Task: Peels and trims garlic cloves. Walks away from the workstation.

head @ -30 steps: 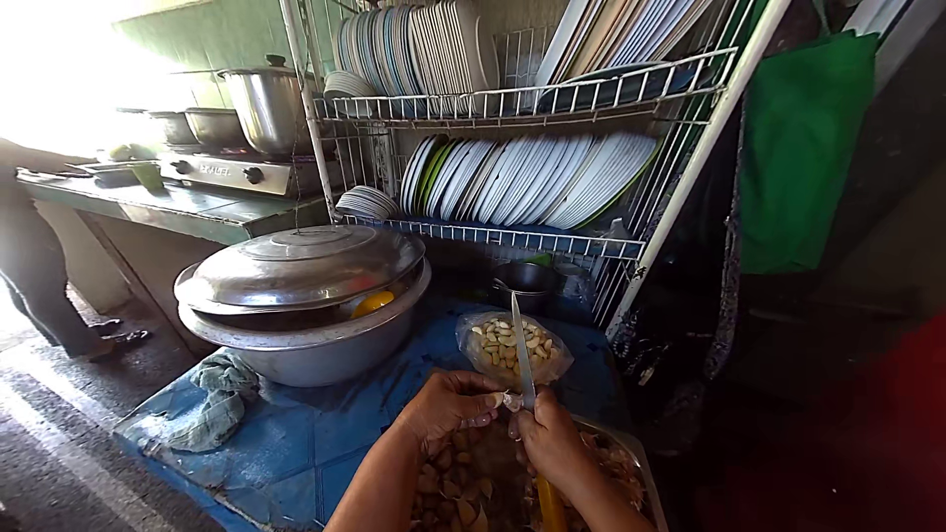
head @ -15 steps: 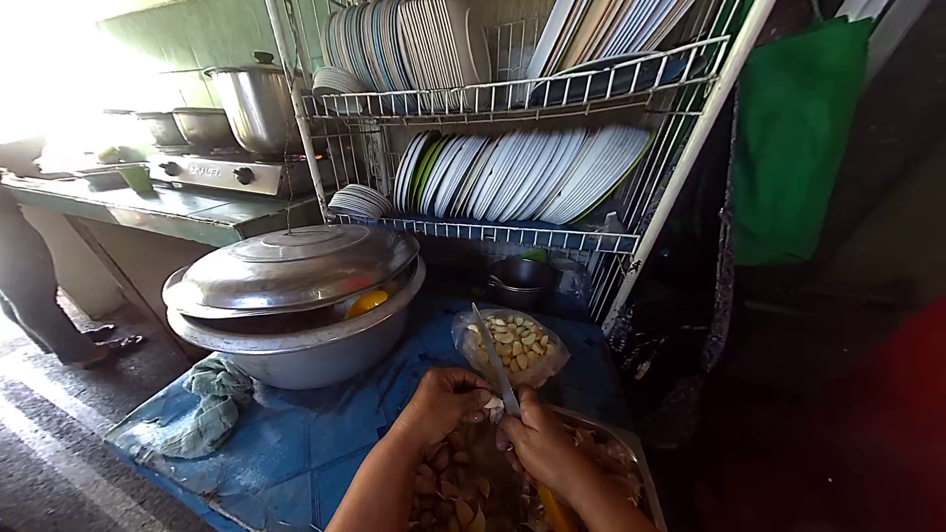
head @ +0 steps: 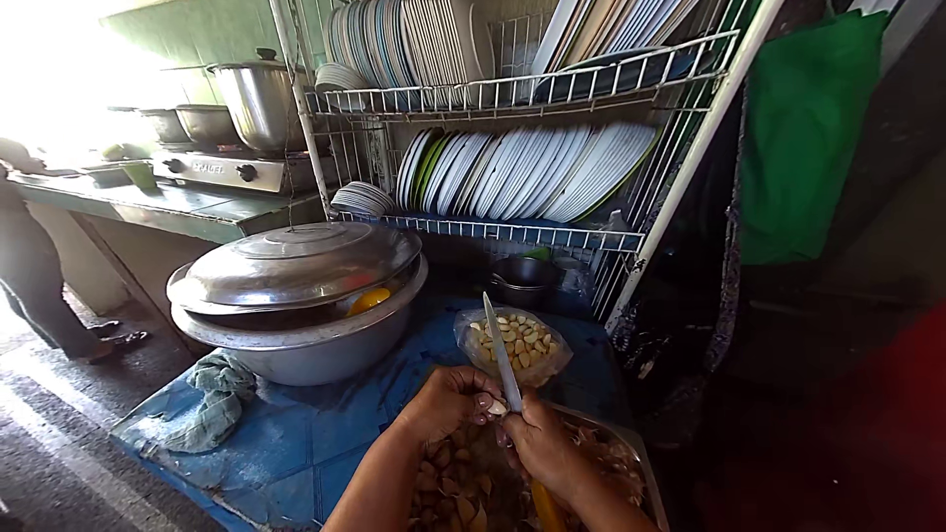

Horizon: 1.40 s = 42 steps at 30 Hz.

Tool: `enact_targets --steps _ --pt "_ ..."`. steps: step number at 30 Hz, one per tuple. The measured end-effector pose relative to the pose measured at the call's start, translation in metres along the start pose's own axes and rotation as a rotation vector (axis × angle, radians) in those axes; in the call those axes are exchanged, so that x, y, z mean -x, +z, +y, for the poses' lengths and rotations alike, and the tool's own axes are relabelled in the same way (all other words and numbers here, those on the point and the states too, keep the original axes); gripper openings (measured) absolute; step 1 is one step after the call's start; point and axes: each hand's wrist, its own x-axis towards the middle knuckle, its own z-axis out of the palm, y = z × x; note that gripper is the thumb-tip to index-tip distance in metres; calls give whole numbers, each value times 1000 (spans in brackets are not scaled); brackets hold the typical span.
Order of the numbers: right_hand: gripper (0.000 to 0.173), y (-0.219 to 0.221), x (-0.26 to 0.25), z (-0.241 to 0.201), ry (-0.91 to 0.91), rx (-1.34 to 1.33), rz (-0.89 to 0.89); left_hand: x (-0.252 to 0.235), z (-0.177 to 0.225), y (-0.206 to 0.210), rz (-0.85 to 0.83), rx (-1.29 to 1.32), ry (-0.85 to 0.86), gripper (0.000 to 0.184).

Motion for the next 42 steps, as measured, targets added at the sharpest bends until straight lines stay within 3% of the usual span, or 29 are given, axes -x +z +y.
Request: enact_targets --steps 4,8,12,20,26,31,33,38,42 --pt "18 -3 -3 5 -14 -89 28 -2 -3 -1 -17 41 32 16" --pt "25 -1 -5 4 -58 114 104 -3 -1 3 72 112 -105 18" --pt "27 4 -5 5 -45 193 95 -3 -1 3 49 64 -179 15" --pt "25 0 -5 5 -11 24 155 -2 2 3 25 16 -66 28" --pt "20 -15 -4 2 51 -83 212 -2 4 6 101 184 -67 32" --pt "18 -49 30 -17 6 -219 257 -5 -4 8 79 115 -50 18" --pt "19 -65 40 -21 26 -102 267 -5 -5 8 52 82 -63 16" --pt "32 -81 29 -11 444 454 87 1 2 17 -70 43 -153 19" --pt "41 -80 28 -4 431 519 114 -1 -2 15 -93 51 -67 26"
